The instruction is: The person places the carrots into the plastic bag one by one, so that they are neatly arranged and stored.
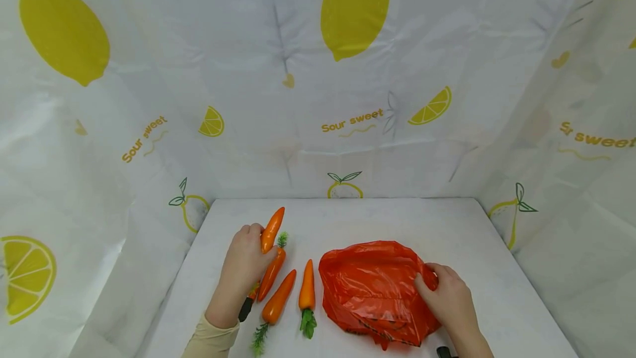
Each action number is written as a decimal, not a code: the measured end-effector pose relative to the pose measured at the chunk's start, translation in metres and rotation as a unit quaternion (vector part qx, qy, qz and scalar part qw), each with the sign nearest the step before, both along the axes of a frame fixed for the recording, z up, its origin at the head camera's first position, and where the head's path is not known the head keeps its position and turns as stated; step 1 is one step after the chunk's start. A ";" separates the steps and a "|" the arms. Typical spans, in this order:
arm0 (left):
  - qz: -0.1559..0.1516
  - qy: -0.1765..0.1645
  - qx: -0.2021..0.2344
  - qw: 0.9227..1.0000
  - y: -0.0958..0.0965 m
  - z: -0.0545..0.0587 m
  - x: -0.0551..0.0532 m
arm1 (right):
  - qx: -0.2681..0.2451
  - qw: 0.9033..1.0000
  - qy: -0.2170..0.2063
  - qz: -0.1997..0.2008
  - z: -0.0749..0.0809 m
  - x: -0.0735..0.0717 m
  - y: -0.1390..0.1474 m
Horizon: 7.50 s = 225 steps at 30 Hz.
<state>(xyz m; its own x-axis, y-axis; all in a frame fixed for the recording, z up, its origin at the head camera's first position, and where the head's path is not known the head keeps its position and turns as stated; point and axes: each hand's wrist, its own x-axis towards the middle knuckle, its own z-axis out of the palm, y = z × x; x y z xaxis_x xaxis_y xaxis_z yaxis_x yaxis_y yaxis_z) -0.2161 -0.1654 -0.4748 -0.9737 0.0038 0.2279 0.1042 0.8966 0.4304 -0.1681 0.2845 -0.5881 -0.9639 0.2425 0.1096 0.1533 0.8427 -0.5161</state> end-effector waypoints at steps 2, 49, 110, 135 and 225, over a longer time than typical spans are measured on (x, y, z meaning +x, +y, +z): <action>-0.002 0.001 0.000 1.000 0.001 0.001 0.000 | 0.001 1.000 0.001 0.000 0.000 0.000 0.000; -0.041 0.011 -0.019 0.999 0.034 0.006 0.002 | 0.001 1.000 -0.007 -0.016 0.001 0.000 -0.004; -0.154 -0.009 -0.048 0.987 0.090 -0.007 0.010 | 0.004 1.000 -0.019 -0.018 0.004 0.000 -0.005; -0.196 -0.025 -0.072 0.978 0.113 -0.019 0.014 | 0.003 1.000 -0.013 -0.013 0.002 0.002 -0.002; -0.321 -0.059 -0.145 0.934 0.175 -0.056 0.018 | -0.006 1.000 -0.007 -0.009 -0.001 0.004 -0.006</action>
<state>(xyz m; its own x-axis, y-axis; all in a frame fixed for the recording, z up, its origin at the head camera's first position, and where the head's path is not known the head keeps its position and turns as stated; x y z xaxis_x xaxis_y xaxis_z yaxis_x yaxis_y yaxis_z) -0.1985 0.0099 -0.5310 -0.7672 0.6412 0.0182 0.6284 0.7456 0.2217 -0.1636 0.2782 -0.5891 -0.9607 0.2614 0.0931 0.1761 0.8337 -0.5233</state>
